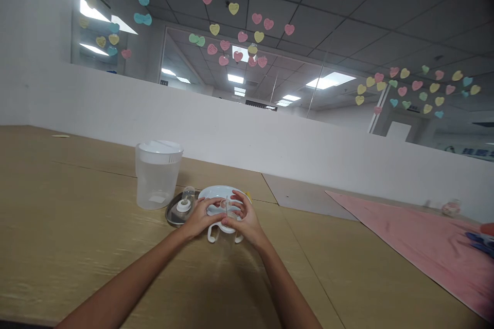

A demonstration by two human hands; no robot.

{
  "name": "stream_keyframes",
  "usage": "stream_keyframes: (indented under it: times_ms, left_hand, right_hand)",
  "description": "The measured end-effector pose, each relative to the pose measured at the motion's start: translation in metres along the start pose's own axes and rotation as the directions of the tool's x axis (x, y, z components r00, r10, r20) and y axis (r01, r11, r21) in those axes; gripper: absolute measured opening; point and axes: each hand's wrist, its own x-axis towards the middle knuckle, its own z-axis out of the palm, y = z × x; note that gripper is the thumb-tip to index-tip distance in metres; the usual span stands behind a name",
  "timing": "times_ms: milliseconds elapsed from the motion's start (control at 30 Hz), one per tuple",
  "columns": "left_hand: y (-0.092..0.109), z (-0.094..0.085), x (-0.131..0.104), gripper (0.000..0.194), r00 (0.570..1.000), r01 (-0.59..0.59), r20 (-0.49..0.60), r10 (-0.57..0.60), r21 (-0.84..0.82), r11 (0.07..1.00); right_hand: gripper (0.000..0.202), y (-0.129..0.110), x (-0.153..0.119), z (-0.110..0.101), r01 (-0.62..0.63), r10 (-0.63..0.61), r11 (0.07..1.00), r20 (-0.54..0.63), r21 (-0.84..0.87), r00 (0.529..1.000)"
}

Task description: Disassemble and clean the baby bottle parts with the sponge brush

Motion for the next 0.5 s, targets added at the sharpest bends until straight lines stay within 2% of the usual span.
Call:
stream_keyframes:
  times_ms: [200, 500]
  left_hand:
    - [0.0007, 0.0001, -0.0007, 0.041, 0.998, -0.041, -0.049, 0.038, -0.047, 0.998]
    - [-0.0054, 0.0028, 0.0005, 0.035, 0.984, -0.124, -0.138, 0.114, -0.062, 0.99]
  right_hand:
    - [0.08, 0.0001, 0.0013, -0.0008, 0.013, -0.013, 1.0, 0.004, 0.027, 1.0]
    - [0.079, 0.0045, 0.003, -0.0005, 0.079, -0.077, 0.996, -0.056, 0.03, 0.995]
